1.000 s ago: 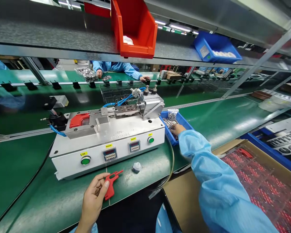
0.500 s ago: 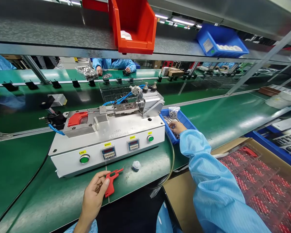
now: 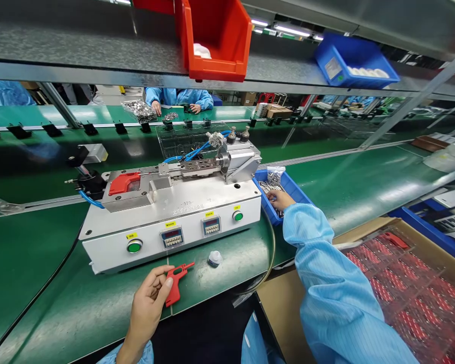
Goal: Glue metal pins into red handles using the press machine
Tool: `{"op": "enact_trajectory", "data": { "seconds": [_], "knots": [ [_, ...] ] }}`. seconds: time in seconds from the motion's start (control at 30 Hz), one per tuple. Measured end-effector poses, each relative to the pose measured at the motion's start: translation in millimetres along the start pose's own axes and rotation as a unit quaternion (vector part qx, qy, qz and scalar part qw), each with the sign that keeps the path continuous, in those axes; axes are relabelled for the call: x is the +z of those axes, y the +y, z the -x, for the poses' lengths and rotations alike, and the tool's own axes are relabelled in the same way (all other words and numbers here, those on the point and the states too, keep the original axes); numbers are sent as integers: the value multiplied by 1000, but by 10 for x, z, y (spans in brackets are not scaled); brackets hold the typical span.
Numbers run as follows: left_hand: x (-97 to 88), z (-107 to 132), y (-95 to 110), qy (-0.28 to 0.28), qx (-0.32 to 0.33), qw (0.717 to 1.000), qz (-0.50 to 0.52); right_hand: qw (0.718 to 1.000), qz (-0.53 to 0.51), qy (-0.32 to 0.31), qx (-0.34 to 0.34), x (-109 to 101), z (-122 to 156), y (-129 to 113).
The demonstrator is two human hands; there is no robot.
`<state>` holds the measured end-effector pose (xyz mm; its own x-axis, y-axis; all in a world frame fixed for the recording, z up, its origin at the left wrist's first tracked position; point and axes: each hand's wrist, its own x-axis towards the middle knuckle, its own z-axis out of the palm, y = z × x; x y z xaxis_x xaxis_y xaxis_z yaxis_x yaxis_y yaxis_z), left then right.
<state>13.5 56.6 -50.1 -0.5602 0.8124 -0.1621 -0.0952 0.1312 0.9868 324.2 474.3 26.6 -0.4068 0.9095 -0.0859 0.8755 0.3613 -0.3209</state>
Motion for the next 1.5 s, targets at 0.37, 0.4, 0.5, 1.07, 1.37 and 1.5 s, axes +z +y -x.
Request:
{"op": "enact_trajectory", "data": {
  "seconds": [0.37, 0.4, 0.5, 1.07, 1.37, 1.5],
  "knots": [
    [-15, 14, -49, -2, -1, 1000, -1, 1000, -23, -2, -11, -51, 102, -92],
    [-16, 15, -48, -2, -1, 1000, -2, 1000, -27, 2, -10, -50, 103, -94],
    [-24, 16, -48, 1, -4, 1000, -3, 999, -43, 19, -6, -53, 109, -94],
    [-6, 19, 37, -2, -9, 1000, -6, 974, -170, 147, 17, -166, 256, -122],
    [11, 33, 9, 3, -4, 1000, -6, 956, -250, 152, 16, -147, 226, -78],
    [0, 27, -15, 4, -1, 1000, -6, 943, -295, 155, 26, -148, 235, -77]
  ]
}}
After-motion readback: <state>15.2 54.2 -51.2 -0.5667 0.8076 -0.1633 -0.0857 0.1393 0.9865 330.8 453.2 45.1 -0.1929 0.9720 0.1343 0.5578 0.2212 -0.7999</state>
